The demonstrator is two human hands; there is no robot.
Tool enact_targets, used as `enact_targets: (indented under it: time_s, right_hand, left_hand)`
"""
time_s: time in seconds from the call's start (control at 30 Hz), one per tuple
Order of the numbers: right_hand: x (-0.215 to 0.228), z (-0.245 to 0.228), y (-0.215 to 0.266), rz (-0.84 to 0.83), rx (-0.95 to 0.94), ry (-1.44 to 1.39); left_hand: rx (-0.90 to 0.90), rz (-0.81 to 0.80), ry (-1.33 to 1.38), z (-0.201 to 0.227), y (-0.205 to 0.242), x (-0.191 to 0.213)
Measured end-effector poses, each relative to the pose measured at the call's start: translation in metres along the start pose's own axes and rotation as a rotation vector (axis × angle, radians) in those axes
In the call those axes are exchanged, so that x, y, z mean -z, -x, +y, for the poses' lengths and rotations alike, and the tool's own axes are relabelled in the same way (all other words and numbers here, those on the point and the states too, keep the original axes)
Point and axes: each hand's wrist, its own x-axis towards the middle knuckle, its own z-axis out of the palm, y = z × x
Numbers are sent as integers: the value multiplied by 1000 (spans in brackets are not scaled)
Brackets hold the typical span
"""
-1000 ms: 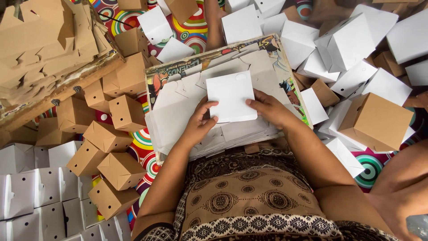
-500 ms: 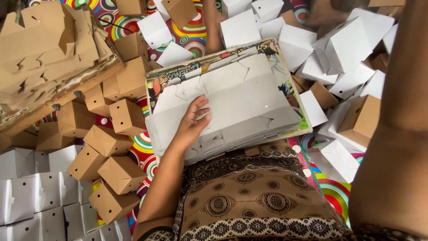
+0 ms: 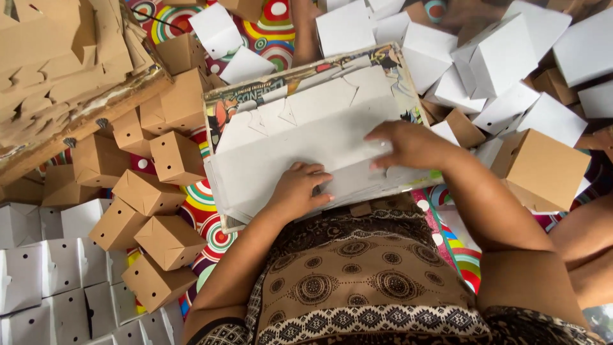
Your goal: Assembling small white cardboard boxes by folding and tucking flaps at a steady pace.
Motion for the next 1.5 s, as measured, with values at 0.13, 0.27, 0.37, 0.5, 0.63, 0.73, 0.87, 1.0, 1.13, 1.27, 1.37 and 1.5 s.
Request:
enact_targets:
  time_s: [0.13, 0.27, 0.37, 0.5, 0.63, 0.73, 0.87, 1.0, 1.13, 1.27, 1.37, 1.5]
  right_hand:
    - [-18, -29, 29, -113, 207, 134]
    - [-25, -17, 32, -88, 190, 69]
    - [-10, -17, 31, -102, 162, -75]
    - [13, -34, 41, -117, 137, -239]
    - [-14, -10, 22, 158, 213, -305]
    - [-13, -20, 25, 391, 327, -245]
    - [-5, 0, 34, 657, 473, -219]
    - [11, 4, 51, 780, 530, -377]
    - [-11, 29, 28, 923, 484, -391]
    - [-1, -6, 22, 1018, 556, -303]
    - [1, -27, 19, 1040, 668, -145]
    - [2, -40, 21, 1051, 705, 40]
  left_hand:
    - [-42, -20, 43, 4, 4, -2]
    - [-19, 17, 144, -2, 3, -10]
    - [-12, 5, 194, 2, 2, -2]
    - [-41, 41, 183, 5, 3, 2]
    - [-59, 160, 127, -2, -4, -3]
    - [25, 487, 134, -6, -9, -7]
    - [134, 677, 380, -10, -16, 13]
    - [132, 737, 560, -22, -21, 29]
    - [96, 716, 602, -14, -21, 29]
    - [80, 671, 621, -3, -26, 17]
    - [87, 617, 590, 2, -27, 10]
    - [81, 587, 578, 7, -26, 9]
